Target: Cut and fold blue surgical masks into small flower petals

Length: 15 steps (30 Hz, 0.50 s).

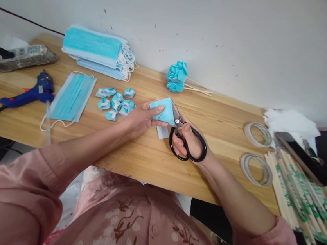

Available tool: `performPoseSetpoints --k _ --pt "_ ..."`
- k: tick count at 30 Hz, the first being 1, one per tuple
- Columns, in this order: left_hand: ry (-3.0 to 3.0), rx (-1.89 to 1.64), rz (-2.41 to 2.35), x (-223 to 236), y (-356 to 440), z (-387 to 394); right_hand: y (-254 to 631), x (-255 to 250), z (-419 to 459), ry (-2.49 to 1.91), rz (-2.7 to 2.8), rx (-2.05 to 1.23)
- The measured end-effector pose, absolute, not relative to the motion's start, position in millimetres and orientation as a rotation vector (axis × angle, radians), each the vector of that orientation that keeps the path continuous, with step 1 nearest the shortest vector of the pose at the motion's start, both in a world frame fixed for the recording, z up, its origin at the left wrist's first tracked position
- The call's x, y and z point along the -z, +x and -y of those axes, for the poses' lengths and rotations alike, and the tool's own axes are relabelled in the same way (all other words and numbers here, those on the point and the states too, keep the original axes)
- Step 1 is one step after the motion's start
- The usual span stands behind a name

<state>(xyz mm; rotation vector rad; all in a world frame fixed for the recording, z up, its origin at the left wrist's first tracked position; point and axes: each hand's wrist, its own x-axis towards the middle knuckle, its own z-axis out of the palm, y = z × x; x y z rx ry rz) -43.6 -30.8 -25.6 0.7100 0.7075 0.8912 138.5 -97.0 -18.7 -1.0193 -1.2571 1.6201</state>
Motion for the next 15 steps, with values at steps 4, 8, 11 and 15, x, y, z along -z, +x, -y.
performPoseSetpoints --k 4,8,11,15 --pt "0.745 -0.903 -0.731 30.0 -43.7 28.8 140.4 19.9 94.5 -1.036 1.286 -1.647" --pt "0.790 -0.928 -0.751 30.5 -44.5 28.6 142.1 24.7 92.4 -1.014 1.255 -1.731" --pt "0.824 -0.936 -0.746 29.8 -45.4 28.5 143.7 26.6 90.9 -0.982 1.252 -1.790" --pt "0.859 -0.931 -0.741 29.8 -46.1 27.8 146.5 24.7 89.2 -0.936 1.298 -1.845"
